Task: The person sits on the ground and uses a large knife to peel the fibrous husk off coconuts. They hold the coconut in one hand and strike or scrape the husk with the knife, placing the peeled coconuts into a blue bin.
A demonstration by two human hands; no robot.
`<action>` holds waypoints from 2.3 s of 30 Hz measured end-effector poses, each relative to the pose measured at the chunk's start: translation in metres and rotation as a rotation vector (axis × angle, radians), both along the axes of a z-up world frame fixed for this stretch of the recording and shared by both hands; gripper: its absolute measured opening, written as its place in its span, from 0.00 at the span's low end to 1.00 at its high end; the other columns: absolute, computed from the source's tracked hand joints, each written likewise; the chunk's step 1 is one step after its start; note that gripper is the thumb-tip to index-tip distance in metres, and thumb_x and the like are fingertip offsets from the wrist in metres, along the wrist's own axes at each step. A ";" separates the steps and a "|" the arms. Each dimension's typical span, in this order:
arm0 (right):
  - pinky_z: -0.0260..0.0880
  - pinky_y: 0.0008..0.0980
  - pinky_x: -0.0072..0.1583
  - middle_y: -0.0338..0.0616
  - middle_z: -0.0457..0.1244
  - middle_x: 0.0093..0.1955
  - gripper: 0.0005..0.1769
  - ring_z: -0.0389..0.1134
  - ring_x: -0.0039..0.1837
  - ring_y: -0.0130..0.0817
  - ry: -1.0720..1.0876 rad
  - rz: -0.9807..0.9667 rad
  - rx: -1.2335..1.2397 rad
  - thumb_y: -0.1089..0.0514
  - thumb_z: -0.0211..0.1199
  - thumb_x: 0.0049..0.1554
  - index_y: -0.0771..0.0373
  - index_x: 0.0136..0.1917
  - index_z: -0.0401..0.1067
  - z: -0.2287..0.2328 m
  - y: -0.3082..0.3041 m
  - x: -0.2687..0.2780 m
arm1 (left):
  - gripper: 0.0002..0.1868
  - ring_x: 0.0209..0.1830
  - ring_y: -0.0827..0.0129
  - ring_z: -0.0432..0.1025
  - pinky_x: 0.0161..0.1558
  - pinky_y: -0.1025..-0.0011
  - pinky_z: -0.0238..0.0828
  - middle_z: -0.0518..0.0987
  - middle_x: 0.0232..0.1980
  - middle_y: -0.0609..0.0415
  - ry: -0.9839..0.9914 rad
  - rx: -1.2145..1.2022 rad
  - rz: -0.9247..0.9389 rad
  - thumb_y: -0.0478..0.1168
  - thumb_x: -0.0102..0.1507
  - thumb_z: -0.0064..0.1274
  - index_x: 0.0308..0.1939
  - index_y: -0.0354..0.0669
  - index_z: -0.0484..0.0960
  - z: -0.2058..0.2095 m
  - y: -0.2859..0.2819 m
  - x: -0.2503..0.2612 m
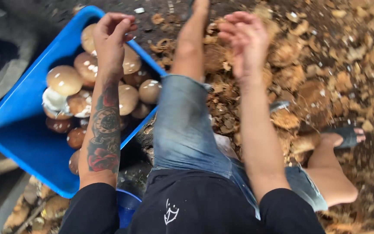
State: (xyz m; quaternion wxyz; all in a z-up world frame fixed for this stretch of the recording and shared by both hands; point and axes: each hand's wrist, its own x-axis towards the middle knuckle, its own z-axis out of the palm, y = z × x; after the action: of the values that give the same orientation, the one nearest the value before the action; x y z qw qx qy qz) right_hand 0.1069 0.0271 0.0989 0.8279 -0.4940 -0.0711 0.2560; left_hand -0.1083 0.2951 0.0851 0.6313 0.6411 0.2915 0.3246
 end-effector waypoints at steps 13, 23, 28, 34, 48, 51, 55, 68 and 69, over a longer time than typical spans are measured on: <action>0.73 0.30 0.38 0.41 0.71 0.32 0.08 0.74 0.31 0.33 0.189 -0.255 -1.198 0.58 0.63 0.56 0.52 0.49 0.78 -0.220 -0.357 -0.053 | 0.18 0.30 0.68 0.81 0.31 0.67 0.84 0.87 0.38 0.44 0.591 -0.550 -0.577 0.37 0.64 0.41 0.47 0.41 0.88 -0.253 -0.247 0.166; 0.66 0.61 0.73 0.54 0.62 0.74 0.33 0.63 0.75 0.64 0.190 0.390 -1.687 0.52 0.71 0.53 0.60 0.71 0.71 -0.263 -0.309 -0.087 | 0.16 0.45 0.53 0.82 0.44 0.56 0.84 0.84 0.47 0.37 0.854 -0.235 -0.819 0.36 0.65 0.49 0.54 0.33 0.84 -0.206 -0.250 0.160; 0.73 0.60 0.66 0.53 0.63 0.62 0.24 0.68 0.68 0.61 0.157 0.128 -1.484 0.60 0.68 0.49 0.62 0.61 0.76 -0.279 -0.333 -0.084 | 0.13 0.42 0.63 0.84 0.37 0.64 0.84 0.86 0.45 0.49 0.976 -0.070 -0.887 0.40 0.65 0.54 0.52 0.46 0.86 -0.213 -0.242 0.166; 0.74 0.43 0.43 0.40 0.69 0.36 0.17 0.74 0.42 0.39 0.137 0.142 -1.245 0.49 0.76 0.45 0.55 0.47 0.80 -0.137 -0.378 -0.026 | 0.19 0.59 0.42 0.77 0.55 0.46 0.75 0.83 0.55 0.38 0.976 0.253 -1.007 0.46 0.71 0.54 0.61 0.41 0.83 -0.146 -0.284 0.180; 0.86 0.33 0.45 0.53 0.69 0.49 0.10 0.76 0.40 0.37 -0.075 -0.740 -0.605 0.77 0.56 0.55 0.64 0.42 0.69 -0.109 -0.583 -0.030 | 0.40 0.68 0.51 0.61 0.74 0.55 0.63 0.66 0.68 0.40 0.606 1.252 -1.645 0.32 0.52 0.57 0.70 0.38 0.67 -0.199 -0.589 0.167; 0.82 0.32 0.39 0.51 0.70 0.37 0.09 0.76 0.38 0.37 0.145 -0.953 -0.567 0.71 0.59 0.47 0.72 0.41 0.77 -0.107 -0.593 -0.027 | 0.53 0.86 0.45 0.41 0.83 0.53 0.41 0.43 0.86 0.34 0.807 1.340 -1.741 0.33 0.58 0.59 0.83 0.42 0.47 -0.202 -0.618 0.168; 0.73 0.41 0.35 0.56 0.68 0.39 0.07 0.72 0.34 0.43 0.234 -1.164 -0.236 0.76 0.56 0.44 0.68 0.34 0.67 -0.100 -0.604 -0.017 | 0.49 0.84 0.34 0.40 0.78 0.33 0.45 0.39 0.85 0.25 0.983 1.390 -1.684 0.31 0.63 0.44 0.85 0.45 0.37 -0.215 -0.641 0.163; 0.75 0.43 0.32 0.65 0.72 0.47 0.15 0.71 0.32 0.47 0.585 -1.053 -0.189 0.72 0.62 0.52 0.68 0.46 0.57 -0.066 -0.580 -0.028 | 0.60 0.62 0.48 0.61 0.56 0.42 0.72 0.63 0.64 0.36 1.073 0.905 -1.654 0.43 0.52 0.71 0.80 0.63 0.48 -0.174 -0.624 0.195; 0.75 0.43 0.31 0.65 0.72 0.47 0.27 0.71 0.31 0.44 0.616 -1.082 -0.257 0.71 0.66 0.50 0.73 0.56 0.52 -0.062 -0.572 -0.028 | 0.59 0.63 0.44 0.62 0.57 0.36 0.71 0.65 0.61 0.36 1.056 0.624 -1.635 0.38 0.47 0.73 0.75 0.63 0.53 -0.153 -0.617 0.202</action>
State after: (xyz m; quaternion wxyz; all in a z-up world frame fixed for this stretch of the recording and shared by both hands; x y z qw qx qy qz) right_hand 0.0789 -0.5452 0.0366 0.7567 -0.4591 0.4613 -0.0618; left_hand 0.0934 -0.3217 -0.0679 0.2555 0.8408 -0.0916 -0.4683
